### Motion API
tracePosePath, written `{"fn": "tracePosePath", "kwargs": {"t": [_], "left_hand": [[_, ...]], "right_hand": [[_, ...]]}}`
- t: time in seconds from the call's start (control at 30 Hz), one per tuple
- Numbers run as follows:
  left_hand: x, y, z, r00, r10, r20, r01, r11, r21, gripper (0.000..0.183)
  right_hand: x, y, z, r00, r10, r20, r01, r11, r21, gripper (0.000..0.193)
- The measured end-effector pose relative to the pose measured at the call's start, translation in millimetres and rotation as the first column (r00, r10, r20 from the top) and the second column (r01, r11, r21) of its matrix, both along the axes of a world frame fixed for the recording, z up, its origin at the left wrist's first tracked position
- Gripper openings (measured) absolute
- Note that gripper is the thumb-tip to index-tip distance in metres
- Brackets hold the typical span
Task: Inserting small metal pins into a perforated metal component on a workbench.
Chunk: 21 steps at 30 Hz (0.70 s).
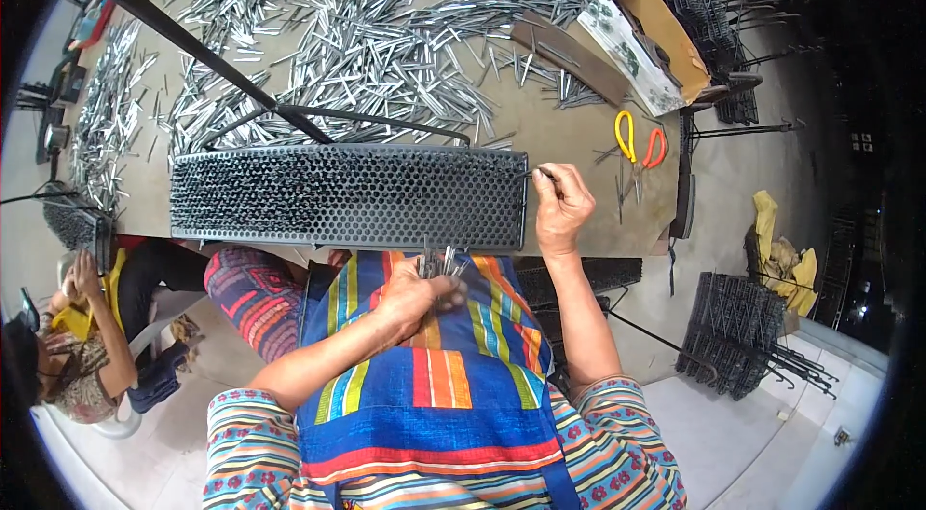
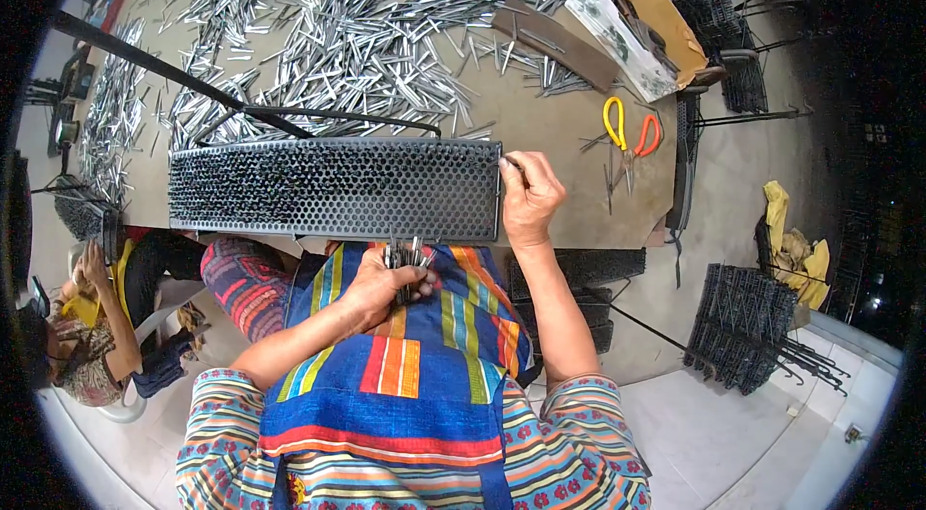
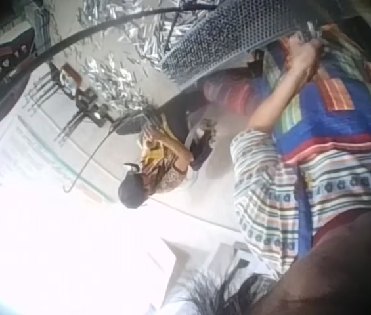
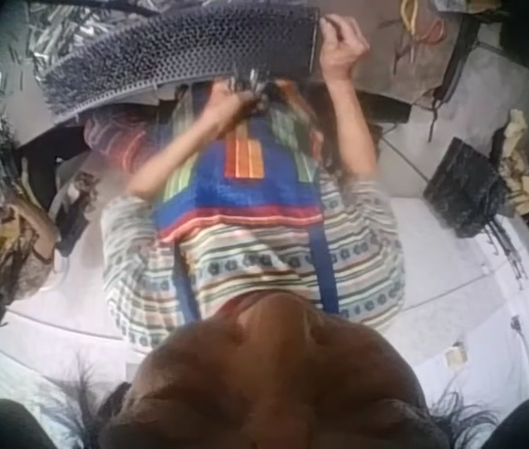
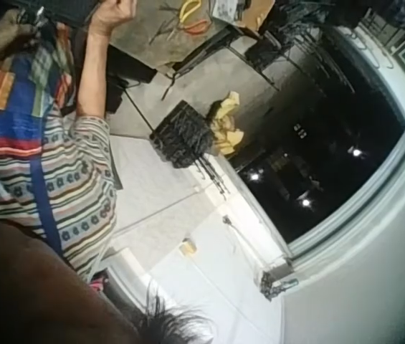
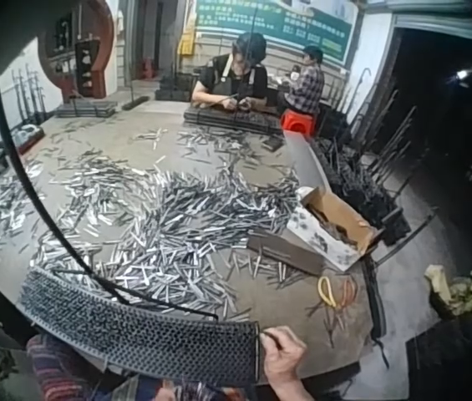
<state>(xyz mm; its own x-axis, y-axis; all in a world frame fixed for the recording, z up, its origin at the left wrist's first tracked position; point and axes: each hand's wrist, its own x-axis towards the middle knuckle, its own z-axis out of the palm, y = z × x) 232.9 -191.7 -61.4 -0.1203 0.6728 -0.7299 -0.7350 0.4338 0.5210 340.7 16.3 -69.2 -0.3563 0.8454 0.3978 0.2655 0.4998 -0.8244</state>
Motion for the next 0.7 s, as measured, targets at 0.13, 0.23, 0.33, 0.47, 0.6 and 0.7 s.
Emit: {"fn": "tracePosePath", "kwargs": {"t": [0.13, 0.23, 0.33, 0.47, 0.6, 0.7], "left_hand": [[-1, 1, -2, 0.998, 0.061, 0.009, -0.061, 0.998, -0.023, 0.012], [-3, 1, -5, 0.988, 0.156, -0.014, -0.156, 0.987, 0.030, 0.010], [-7, 14, 8, 0.974, 0.221, -0.052, -0.221, 0.975, 0.013, 0.008], [-3, 28, 12, 0.965, 0.202, -0.169, -0.194, 0.979, 0.063, 0.004], [1, 29, 12, 0.977, 0.065, -0.201, -0.044, 0.993, 0.106, 0.002], [-1, 27, 15, 0.986, 0.105, -0.126, -0.101, 0.994, 0.036, 0.004]], "right_hand": [[4, 2, -8, 1.000, -0.015, 0.015, 0.015, 1.000, -0.019, 0.008], [5, -6, 1, 0.999, -0.022, -0.050, 0.018, 0.997, -0.075, 0.005], [7, -17, 17, 0.975, 0.012, -0.222, -0.110, 0.895, -0.433, 0.006], [13, -44, 16, 0.968, 0.123, -0.220, -0.250, 0.570, -0.783, 0.007], [3, -77, 13, 0.959, 0.005, -0.284, -0.248, 0.501, -0.829, 0.006], [6, -82, 0, 0.929, -0.111, -0.352, -0.295, 0.348, -0.890, 0.005]]}}
